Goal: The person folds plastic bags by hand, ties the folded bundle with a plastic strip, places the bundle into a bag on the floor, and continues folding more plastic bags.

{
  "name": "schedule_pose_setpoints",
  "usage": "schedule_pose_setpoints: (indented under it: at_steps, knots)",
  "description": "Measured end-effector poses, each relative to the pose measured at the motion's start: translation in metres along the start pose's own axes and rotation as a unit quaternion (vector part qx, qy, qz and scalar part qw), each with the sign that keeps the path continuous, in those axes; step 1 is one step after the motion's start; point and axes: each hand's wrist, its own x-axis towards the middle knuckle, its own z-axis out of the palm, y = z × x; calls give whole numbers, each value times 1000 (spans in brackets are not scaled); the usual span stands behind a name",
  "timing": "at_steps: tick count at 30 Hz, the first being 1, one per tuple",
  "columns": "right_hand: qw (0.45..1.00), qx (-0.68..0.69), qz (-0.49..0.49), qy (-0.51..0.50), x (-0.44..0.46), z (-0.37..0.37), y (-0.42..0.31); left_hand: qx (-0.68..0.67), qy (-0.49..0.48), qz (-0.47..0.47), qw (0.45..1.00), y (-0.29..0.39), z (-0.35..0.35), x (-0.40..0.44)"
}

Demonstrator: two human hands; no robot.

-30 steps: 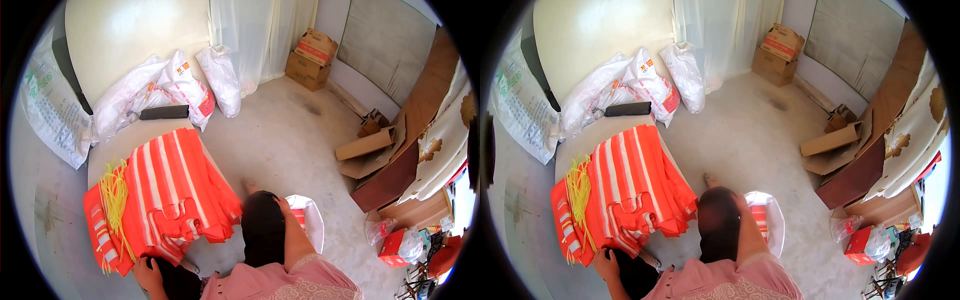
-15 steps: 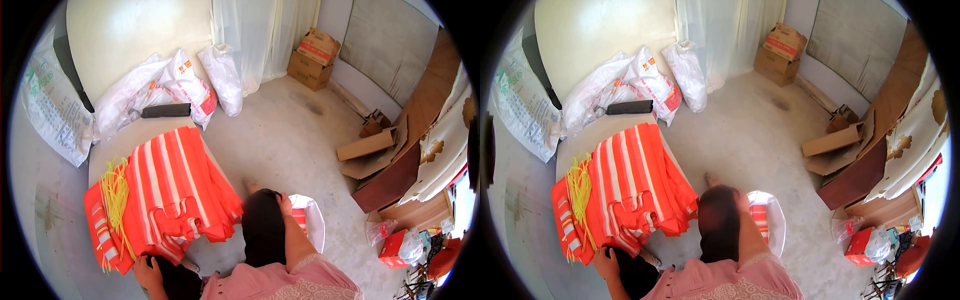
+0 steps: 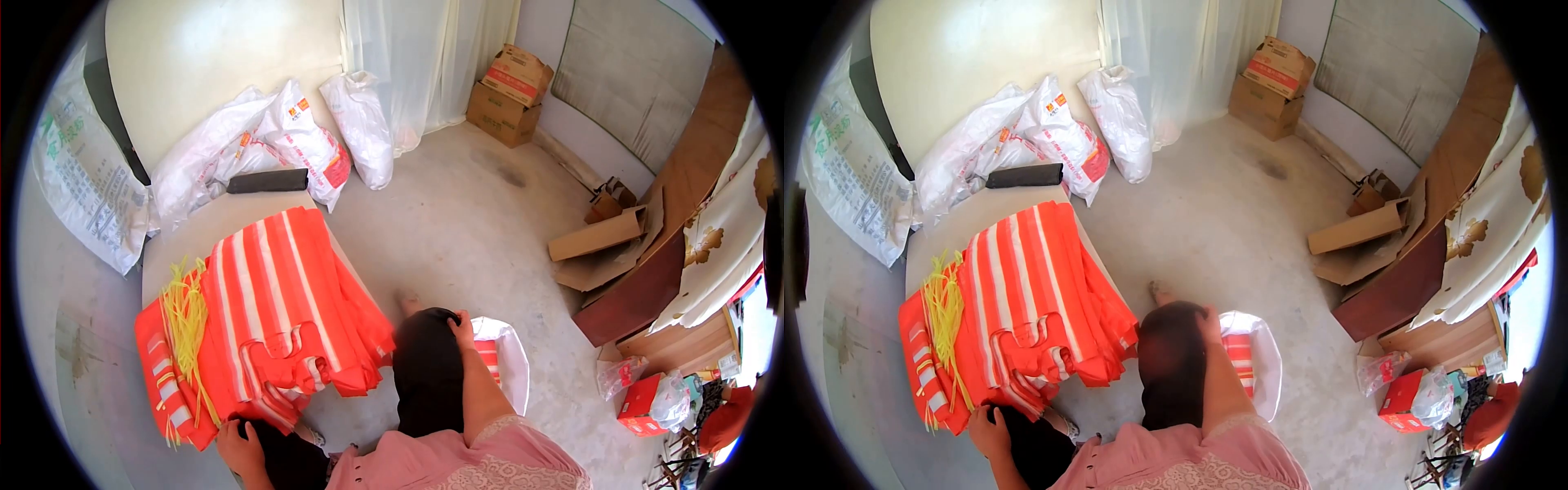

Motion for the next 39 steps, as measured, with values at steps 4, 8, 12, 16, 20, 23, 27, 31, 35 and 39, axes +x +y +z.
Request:
schedule_pose_setpoints:
  at_steps: [4, 8, 12, 16, 20, 23, 27, 31, 35, 39]
  knots:
    - [998, -43, 29, -23, -2, -12, -29, 6, -2, -2, 1000, 1, 0, 0]
    - [996, -52, 54, -50, -7, -16, -38, 3, -4, -7, 1000, 2, -1, 0]
    - [964, -57, 192, -173, -11, -35, -74, 10, 8, 0, 1000, -1, 4, 1]
    - [964, -62, 163, -202, -1, -36, -40, -9, 4, 6, 1000, 7, -6, 1]
    - [975, -162, 92, -118, 26, -42, -61, 21, 0, 4, 1000, 11, -8, 5]
    - [983, -146, 44, -100, 40, -41, -38, 8, -9, -4, 1000, 20, -13, 5]
    - [994, -7, 104, 21, 42, -51, -48, -3, -8, 3, 1000, 31, -12, 10]
    - [997, -35, 65, -25, 40, -62, -115, -13, -17, 16, 1000, 33, -12, 10]
    - [990, 10, 29, -137, 34, -51, -222, -102, -26, 23, 994, 34, -21, 14]
    - [972, 6, -81, -220, 23, -11, -297, -204, -61, 46, 976, 50, -30, 46]
